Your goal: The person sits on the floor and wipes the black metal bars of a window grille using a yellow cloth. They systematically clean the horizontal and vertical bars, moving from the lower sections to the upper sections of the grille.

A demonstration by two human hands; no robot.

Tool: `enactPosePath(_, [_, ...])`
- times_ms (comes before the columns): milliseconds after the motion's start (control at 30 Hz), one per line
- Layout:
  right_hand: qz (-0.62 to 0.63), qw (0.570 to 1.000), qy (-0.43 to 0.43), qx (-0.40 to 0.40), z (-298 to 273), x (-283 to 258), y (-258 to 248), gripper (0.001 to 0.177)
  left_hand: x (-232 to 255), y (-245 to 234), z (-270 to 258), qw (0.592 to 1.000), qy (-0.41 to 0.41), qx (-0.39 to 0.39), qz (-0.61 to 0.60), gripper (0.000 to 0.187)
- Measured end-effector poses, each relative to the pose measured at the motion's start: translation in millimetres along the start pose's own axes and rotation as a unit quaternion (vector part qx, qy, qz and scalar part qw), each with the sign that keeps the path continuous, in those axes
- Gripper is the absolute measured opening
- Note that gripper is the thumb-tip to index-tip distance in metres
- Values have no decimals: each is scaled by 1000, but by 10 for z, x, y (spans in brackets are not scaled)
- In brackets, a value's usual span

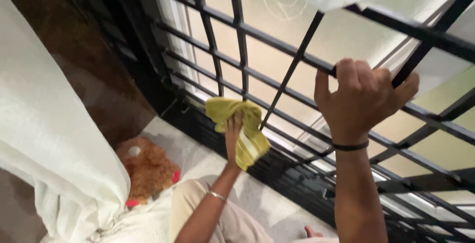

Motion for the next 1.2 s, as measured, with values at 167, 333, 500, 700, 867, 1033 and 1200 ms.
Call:
enactPosePath(167, [-30,998,-37,48,-114,21,61,23,-467,373,-273,998,-59,18,-23,55])
enactPosePath(333, [-82,995,-37,47,-142,66,304,33,-1472,1052,-438,984,-171,19,-54,49])
enactPosePath(500, [-114,988,-76,68,-131,65,363,41,-2620,1504,95,956,-288,13,-50,46])
enactPosePath(700, [-26,999,-34,-26,-205,119,556,40,-2897,1633,395,923,-366,33,-116,44])
enactPosePath(867, [-32,998,-49,-11,-214,110,537,31,-1365,1612,-619,934,-309,60,-169,51])
enactPosePath(1033, [-42,996,-67,42,-183,122,266,18,387,445,-623,965,-146,90,-200,51])
enactPosePath(1200, [-46,995,-73,50,-179,108,243,19,44,495,-1096,860,-260,112,-425,54])
Point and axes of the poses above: each hand's wrist, its own z-axis towards the middle knuckle, its own y-axis out of the palm, x = y × z, the point moved 5 cm from there along z, towards the middle knuckle, and after that the axes turned 1 degree about -z, right-handed, at the moved point
